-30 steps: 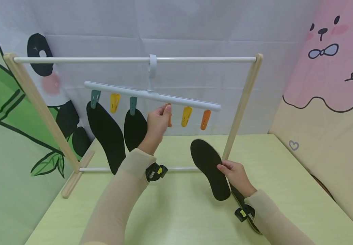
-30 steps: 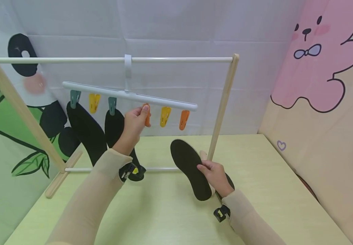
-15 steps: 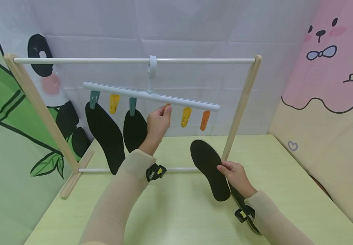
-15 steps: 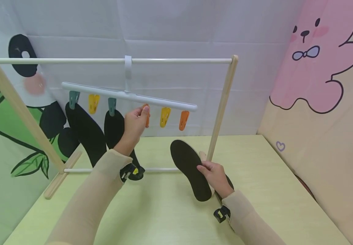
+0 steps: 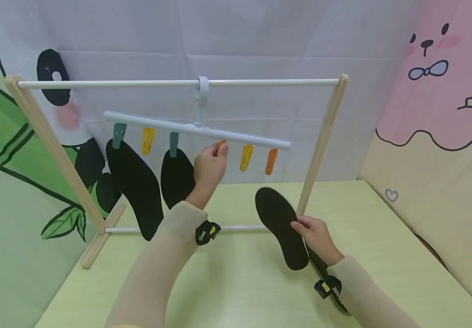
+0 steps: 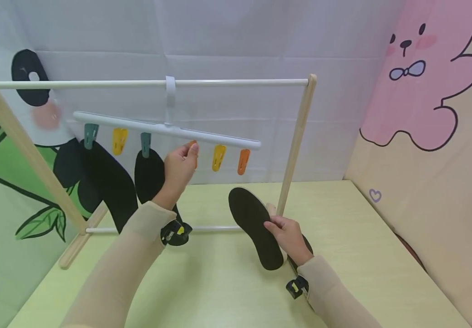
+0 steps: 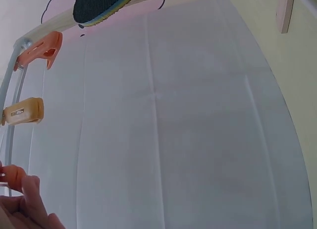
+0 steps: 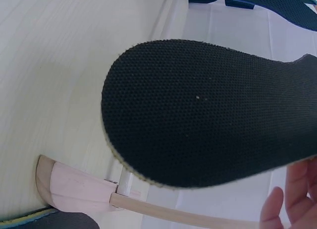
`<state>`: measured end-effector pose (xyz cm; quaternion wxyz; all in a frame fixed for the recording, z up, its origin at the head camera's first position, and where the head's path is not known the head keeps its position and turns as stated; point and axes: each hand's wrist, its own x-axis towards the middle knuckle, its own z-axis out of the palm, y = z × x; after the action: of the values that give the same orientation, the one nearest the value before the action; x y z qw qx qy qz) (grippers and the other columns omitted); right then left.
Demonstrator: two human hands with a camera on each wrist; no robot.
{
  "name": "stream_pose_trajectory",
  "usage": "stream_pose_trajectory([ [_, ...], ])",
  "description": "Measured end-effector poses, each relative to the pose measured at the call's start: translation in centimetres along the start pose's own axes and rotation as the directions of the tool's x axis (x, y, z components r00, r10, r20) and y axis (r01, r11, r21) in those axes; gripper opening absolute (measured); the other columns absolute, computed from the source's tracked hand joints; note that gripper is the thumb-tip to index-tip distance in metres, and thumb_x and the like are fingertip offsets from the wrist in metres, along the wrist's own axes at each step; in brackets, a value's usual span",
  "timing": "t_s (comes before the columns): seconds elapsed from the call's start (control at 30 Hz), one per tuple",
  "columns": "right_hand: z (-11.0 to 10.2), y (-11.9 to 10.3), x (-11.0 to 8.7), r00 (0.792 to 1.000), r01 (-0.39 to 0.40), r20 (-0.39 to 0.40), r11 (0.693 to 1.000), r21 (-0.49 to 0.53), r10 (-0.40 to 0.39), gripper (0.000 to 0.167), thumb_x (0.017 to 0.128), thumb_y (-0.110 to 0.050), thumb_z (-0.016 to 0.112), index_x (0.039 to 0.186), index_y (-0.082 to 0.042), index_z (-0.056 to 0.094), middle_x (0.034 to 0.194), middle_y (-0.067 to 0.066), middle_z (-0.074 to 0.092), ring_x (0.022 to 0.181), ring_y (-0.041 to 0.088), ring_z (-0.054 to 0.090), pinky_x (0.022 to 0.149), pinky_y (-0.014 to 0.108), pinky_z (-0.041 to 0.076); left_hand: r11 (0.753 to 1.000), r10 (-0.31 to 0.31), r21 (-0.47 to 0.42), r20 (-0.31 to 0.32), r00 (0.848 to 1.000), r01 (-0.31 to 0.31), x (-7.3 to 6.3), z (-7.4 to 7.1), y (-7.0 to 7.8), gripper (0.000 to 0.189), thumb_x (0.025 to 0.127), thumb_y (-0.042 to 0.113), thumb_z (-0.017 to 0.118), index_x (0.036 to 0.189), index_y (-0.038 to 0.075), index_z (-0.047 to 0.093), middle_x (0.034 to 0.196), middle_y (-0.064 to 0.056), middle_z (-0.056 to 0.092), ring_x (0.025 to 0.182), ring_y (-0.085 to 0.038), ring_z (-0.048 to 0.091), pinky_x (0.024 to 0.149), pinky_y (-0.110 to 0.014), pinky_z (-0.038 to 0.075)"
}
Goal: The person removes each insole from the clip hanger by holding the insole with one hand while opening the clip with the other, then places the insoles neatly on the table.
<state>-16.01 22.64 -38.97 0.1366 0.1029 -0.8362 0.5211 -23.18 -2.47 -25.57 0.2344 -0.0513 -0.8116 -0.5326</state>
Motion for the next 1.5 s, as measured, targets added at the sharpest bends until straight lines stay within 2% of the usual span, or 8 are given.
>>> stream_pose_trajectory([
  [0.17,-0.3,0.3,-0.1,1.000,-0.008,-0.008,1.000,-0.030,0.008,0.014,0.090,-0.002,0.063,0.094,0.010,0.069,0.087,0.017,0.069,0.076,0.011,0.056,0.073,0.026,0.049,1.000,0.025,0.006,-0.008,1.000,-0.025,0.0,0.0,-0.2,0.034,0.098,0.028,0.057,0.109,-0.003,0.067,0.085,-0.014,0.060,0.074,-0.025,0.050,0.059,-0.028,0.038],
  [0.3,-0.7,0.8,-0.3,1.000,-0.015,-0.007,0.999,-0.044,0.015,0.016,0.090,-0.003,0.064,0.097,0.011,0.069,0.090,0.018,0.070,0.079,0.013,0.059,0.076,0.027,0.050,1.000,0.031,0.006,-0.012,0.999,-0.031,0.1,-0.1,-0.2,0.034,0.098,0.027,0.057,0.109,-0.003,0.067,0.086,-0.015,0.060,0.075,-0.025,0.050,0.060,-0.028,0.038],
  [0.43,-1.1,1.1,-0.5,1.000,-0.016,-0.010,0.999,-0.052,0.015,0.016,0.091,-0.002,0.063,0.099,0.011,0.068,0.093,0.020,0.070,0.084,0.017,0.062,0.078,0.029,0.050,1.000,0.022,-0.008,-0.013,1.000,-0.022,0.2,-0.1,-0.2,0.033,0.097,0.026,0.057,0.108,-0.004,0.067,0.085,-0.016,0.059,0.075,-0.026,0.050,0.060,-0.028,0.037],
  [0.63,-1.5,1.3,-0.7,0.998,-0.058,-0.016,0.997,-0.057,0.057,0.016,0.091,-0.002,0.062,0.098,0.011,0.068,0.092,0.019,0.069,0.080,0.017,0.059,0.075,0.027,0.049,1.000,-0.003,-0.010,-0.013,1.000,0.003,0.3,0.0,-0.3,0.034,0.097,0.028,0.057,0.108,-0.002,0.068,0.087,-0.015,0.060,0.077,-0.025,0.050,0.061,-0.028,0.038],
  [0.93,-1.8,1.8,-1.0,0.995,-0.099,-0.023,0.992,-0.073,0.098,0.016,0.092,-0.002,0.061,0.099,0.011,0.068,0.092,0.019,0.069,0.082,0.020,0.060,0.076,0.026,0.050,1.000,0.004,-0.021,0.004,1.000,-0.004,0.2,-0.1,-0.2,0.035,0.098,0.029,0.056,0.110,-0.002,0.067,0.087,-0.014,0.059,0.076,-0.024,0.049,0.059,-0.027,0.038],
  [1.23,-1.8,2.5,-1.4,0.992,-0.123,-0.026,0.988,-0.097,0.121,0.016,0.092,-0.002,0.062,0.100,0.010,0.068,0.093,0.018,0.070,0.084,0.020,0.061,0.077,0.027,0.050,0.991,0.087,0.102,-0.023,0.996,-0.084,0.1,-0.2,-0.3,0.031,0.098,0.027,0.057,0.099,-0.003,0.065,0.079,-0.013,0.050,0.072,-0.026,0.049,0.056,-0.030,0.034],
  [1.5,-2.3,2.7,-1.4,0.992,-0.123,-0.052,0.988,-0.093,0.118,0.016,0.092,-0.002,0.061,0.100,0.010,0.068,0.093,0.019,0.069,0.083,0.017,0.061,0.076,0.026,0.050,0.979,0.121,0.171,-0.037,0.992,-0.113,0.3,0.0,-0.6,0.032,0.098,0.030,0.056,0.097,-0.002,0.064,0.079,-0.013,0.050,0.072,-0.027,0.051,0.056,-0.031,0.035],
])
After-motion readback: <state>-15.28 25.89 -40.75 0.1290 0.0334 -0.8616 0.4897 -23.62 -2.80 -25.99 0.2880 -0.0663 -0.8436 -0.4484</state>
